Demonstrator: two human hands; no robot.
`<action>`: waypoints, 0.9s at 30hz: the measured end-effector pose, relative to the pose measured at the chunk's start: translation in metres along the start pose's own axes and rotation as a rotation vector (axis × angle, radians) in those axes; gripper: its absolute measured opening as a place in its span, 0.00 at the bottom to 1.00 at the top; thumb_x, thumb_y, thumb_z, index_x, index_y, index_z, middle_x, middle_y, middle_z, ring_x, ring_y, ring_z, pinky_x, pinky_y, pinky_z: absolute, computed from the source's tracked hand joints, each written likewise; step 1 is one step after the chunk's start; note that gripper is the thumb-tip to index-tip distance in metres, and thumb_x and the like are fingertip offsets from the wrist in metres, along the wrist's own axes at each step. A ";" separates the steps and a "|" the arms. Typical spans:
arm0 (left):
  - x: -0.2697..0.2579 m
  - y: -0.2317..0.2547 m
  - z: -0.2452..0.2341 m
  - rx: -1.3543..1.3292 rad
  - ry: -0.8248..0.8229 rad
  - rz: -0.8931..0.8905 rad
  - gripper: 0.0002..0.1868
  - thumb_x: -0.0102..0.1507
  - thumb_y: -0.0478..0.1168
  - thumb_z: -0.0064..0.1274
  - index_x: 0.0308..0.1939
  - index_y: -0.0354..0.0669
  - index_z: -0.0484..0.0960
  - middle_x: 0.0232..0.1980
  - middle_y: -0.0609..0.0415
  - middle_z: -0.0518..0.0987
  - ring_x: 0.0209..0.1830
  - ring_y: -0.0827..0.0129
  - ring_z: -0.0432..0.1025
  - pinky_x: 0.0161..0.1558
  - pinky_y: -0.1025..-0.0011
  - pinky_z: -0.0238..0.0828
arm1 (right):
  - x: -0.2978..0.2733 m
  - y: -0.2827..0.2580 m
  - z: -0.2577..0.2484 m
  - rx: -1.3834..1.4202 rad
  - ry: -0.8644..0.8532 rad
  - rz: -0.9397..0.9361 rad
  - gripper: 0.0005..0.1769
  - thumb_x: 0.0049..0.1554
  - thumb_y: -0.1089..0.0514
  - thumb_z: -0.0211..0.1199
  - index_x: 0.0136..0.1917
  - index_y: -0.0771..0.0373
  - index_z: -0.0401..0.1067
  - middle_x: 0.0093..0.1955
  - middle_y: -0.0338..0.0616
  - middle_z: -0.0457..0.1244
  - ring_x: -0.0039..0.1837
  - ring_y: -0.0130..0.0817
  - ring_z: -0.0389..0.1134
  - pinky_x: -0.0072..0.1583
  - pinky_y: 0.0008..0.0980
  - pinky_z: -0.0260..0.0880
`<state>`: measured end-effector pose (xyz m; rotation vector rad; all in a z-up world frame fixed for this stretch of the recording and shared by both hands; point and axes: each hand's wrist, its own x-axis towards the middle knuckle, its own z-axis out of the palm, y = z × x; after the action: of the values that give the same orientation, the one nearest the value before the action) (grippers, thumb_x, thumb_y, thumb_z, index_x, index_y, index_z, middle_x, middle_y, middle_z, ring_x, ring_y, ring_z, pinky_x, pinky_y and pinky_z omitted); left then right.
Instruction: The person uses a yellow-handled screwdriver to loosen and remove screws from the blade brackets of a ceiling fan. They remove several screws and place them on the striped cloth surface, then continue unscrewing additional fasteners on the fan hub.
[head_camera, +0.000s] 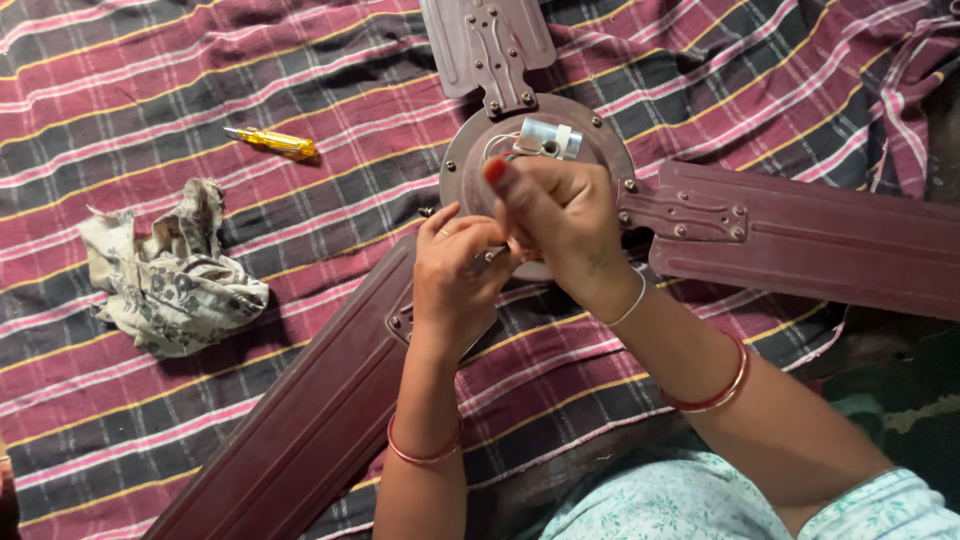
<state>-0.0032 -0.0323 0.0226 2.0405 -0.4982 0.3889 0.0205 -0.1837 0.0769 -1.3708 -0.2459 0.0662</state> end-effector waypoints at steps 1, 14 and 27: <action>0.000 -0.001 0.001 0.014 0.003 0.003 0.08 0.57 0.36 0.65 0.36 0.46 0.80 0.39 0.61 0.82 0.49 0.67 0.78 0.70 0.55 0.61 | 0.001 0.002 -0.003 0.034 -0.006 -0.004 0.29 0.67 0.43 0.60 0.30 0.62 0.67 0.26 0.34 0.58 0.29 0.18 0.57 0.32 0.21 0.52; -0.005 0.001 -0.004 -0.176 -0.027 -0.140 0.13 0.59 0.36 0.65 0.46 0.41 0.82 0.48 0.51 0.82 0.52 0.57 0.75 0.59 0.64 0.67 | 0.025 -0.004 -0.027 0.249 -0.337 0.146 0.33 0.65 0.46 0.63 0.23 0.61 0.59 0.22 0.38 0.52 0.25 0.27 0.52 0.30 0.29 0.51; 0.005 -0.013 0.000 -0.020 0.018 0.053 0.10 0.63 0.35 0.61 0.48 0.44 0.82 0.42 0.56 0.83 0.48 0.61 0.78 0.66 0.58 0.65 | 0.037 -0.002 -0.012 0.290 -0.087 0.101 0.28 0.66 0.43 0.58 0.31 0.61 0.63 0.25 0.39 0.54 0.26 0.26 0.54 0.33 0.27 0.57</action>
<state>0.0077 -0.0278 0.0157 2.0056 -0.5441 0.4325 0.0583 -0.1884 0.0816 -1.0916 -0.2301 0.2371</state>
